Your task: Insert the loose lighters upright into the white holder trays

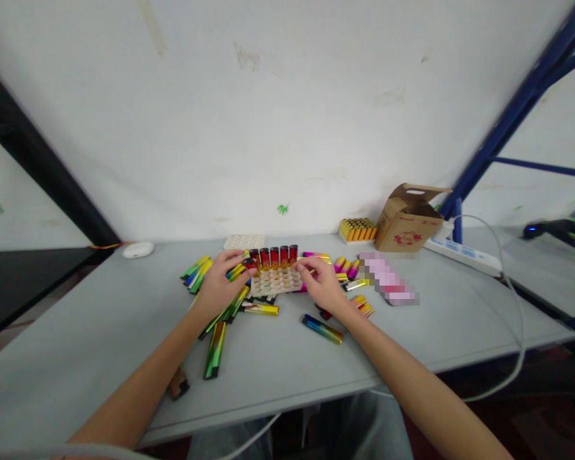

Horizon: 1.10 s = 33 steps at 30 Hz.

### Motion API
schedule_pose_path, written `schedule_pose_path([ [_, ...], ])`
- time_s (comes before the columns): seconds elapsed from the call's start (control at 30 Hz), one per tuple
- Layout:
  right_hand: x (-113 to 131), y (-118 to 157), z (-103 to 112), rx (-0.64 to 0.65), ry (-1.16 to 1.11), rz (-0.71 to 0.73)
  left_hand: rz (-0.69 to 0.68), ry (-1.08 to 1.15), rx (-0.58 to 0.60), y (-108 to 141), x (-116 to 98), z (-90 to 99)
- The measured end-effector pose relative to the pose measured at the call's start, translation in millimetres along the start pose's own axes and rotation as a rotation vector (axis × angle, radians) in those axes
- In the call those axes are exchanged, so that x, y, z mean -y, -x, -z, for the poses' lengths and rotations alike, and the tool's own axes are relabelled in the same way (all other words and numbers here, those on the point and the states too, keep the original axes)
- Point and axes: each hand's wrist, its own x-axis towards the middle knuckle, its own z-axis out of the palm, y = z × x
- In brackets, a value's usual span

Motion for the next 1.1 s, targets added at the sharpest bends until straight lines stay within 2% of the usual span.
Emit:
schedule_pose_path([
  [0.1, -1.5, 0.3, 0.5, 0.059, 0.083, 0.006, -0.008, 0.002, -0.011, 0.4, 1.1, -0.4],
  [0.23, -4.6, 1.1, 2.5, 0.189, 0.259, 0.095, -0.006, -0.018, -0.002, 0.6, 4.7, -2.4],
  [0.37, -6.2, 1.2, 4.6, 0.257, 0.308, 0.131, -0.027, -0.06, -0.009, 0.7, 4.8, -3.8],
  [0.67, -6.3, 1.0, 3.9, 0.278, 0.311, 0.166, -0.063, -0.118, -0.081, 1.9, 2.0, -3.8],
  [0.9, -5.1, 1.3, 4.5, 0.284, 0.308, 0.148, -0.103, -0.126, 0.038, -1.1, 9.9, -5.1],
  [1.1, -4.6, 1.6, 5.0, 0.291, 0.34, 0.153, -0.112, -0.163, 0.026, -1.2, 10.1, -6.2],
])
